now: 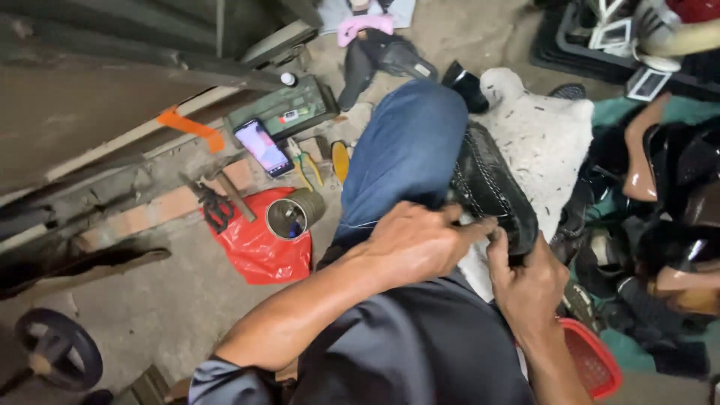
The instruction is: The person sits on the floor and sews a black shoe using a needle and white thread. They hold the shoe on their lap and repeatedly push the needle through the sole and upper, pulling the thread tight to secure the stitches.
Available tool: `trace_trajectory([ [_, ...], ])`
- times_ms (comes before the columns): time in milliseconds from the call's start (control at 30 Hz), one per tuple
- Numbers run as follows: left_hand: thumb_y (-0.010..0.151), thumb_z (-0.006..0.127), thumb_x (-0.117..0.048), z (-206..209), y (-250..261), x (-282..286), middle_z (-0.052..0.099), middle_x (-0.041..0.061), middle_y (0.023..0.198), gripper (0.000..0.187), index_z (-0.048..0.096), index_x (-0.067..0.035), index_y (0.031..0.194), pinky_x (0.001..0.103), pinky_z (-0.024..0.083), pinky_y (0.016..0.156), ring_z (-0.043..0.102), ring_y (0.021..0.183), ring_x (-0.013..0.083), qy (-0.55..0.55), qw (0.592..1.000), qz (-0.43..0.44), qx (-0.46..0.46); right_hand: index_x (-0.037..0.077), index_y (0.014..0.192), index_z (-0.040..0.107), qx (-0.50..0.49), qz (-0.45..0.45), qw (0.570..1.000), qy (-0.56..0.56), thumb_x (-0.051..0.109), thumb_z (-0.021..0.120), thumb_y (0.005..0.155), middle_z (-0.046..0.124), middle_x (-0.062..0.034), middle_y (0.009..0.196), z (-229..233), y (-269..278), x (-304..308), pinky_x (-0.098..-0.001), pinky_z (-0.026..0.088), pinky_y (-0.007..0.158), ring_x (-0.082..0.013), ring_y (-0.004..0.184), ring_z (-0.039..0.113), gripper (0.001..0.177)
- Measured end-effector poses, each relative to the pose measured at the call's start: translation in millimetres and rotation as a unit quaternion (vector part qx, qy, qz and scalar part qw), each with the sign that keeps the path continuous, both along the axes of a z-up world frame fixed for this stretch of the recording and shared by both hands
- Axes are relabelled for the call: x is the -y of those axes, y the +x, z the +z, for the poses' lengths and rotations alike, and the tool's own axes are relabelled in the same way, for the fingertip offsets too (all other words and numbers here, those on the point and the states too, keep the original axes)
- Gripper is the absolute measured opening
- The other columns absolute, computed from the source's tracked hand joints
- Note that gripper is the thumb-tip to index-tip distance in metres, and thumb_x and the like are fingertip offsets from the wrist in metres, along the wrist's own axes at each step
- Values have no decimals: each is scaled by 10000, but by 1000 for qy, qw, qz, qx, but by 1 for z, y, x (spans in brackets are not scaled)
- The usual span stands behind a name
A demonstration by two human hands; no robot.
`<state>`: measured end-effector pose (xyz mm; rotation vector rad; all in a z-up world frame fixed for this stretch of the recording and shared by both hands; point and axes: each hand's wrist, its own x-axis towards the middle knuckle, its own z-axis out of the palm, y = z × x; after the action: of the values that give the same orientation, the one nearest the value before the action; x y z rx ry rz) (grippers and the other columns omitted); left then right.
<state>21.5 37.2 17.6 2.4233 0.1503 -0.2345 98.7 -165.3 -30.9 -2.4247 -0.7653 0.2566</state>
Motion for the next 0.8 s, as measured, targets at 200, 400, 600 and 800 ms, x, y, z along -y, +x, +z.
trace_trajectory([
  [200,992,347,-203,-12,32,19,553,216,1431,597,361,-336,1574,543,556,746,739,923,412,1,977,-117,-179,-63,1123,679,60,39,996,-44,232,655,1051,690,-207,816,-24,4,17,-497,488,653,-431,733,663,305],
  [400,1016,406,-234,-17,28,20,594,247,1366,547,383,-303,1559,576,576,631,759,693,376,-7,988,-92,-121,-66,1032,665,54,23,997,-43,207,664,1059,693,-211,787,-21,6,21,-498,488,638,-421,673,651,274],
  [600,952,491,-173,-26,2,4,605,282,1407,580,473,-345,1506,612,544,627,732,657,472,-25,998,-45,-31,84,1058,711,-324,-46,945,-10,167,714,944,653,-30,719,24,30,28,-266,454,619,-121,661,554,141],
  [800,910,503,-80,-32,-2,1,594,316,1417,596,492,-218,1490,620,564,712,733,818,503,-25,999,-39,1,-91,1161,694,84,17,996,-5,17,784,1151,617,-316,1320,15,56,46,-479,430,1151,-401,1317,547,140],
])
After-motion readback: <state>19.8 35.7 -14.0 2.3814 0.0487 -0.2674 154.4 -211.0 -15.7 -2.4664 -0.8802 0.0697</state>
